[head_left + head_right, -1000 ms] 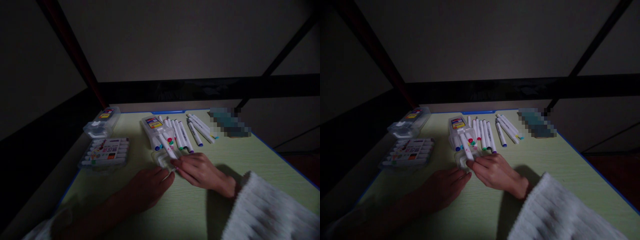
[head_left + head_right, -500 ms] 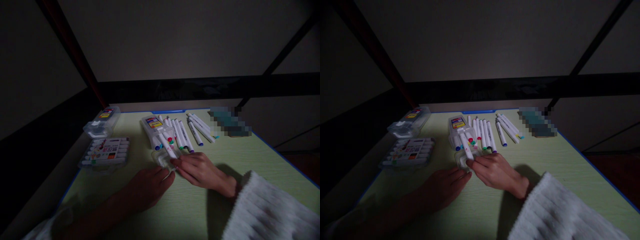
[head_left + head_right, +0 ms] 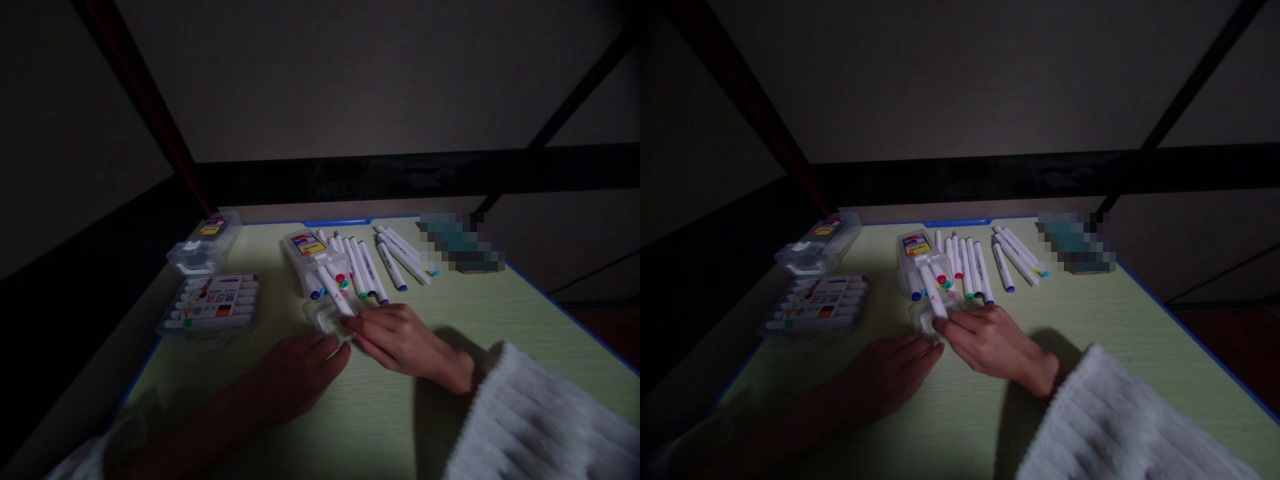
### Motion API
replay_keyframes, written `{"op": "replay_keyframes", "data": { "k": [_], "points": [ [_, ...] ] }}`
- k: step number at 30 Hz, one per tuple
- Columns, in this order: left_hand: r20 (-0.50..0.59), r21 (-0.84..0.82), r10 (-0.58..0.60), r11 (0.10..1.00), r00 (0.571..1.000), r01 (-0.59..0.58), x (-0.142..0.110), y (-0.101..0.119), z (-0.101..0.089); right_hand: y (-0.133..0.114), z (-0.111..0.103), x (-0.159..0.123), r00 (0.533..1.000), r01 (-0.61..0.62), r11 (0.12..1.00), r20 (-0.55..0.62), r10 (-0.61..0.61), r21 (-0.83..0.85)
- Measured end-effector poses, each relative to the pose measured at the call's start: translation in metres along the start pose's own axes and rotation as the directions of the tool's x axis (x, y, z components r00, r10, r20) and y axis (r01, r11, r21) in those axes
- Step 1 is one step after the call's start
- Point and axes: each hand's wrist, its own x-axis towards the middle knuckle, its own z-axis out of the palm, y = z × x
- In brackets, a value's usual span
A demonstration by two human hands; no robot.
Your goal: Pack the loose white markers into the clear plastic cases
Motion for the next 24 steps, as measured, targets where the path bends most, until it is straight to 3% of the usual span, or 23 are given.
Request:
{"op": "replay_keyframes", "data": {
  "k": [13,24],
  "points": [
    [-0.054,0.025,0.034,0.999,0.998,-0.033,0.0001,-0.0036,0.004,0.0003,0.0,-0.0003,1.0,0.005,1.0,0.001,-0.005,-0.009],
    [-0.036,0.023,0.051,0.998,0.998,-0.05,0.0008,-0.0024,0.0036,0.0008,0.0006,-0.0006,1.0,0.006,1.0,0.006,-0.006,0.004]
  ]
}}
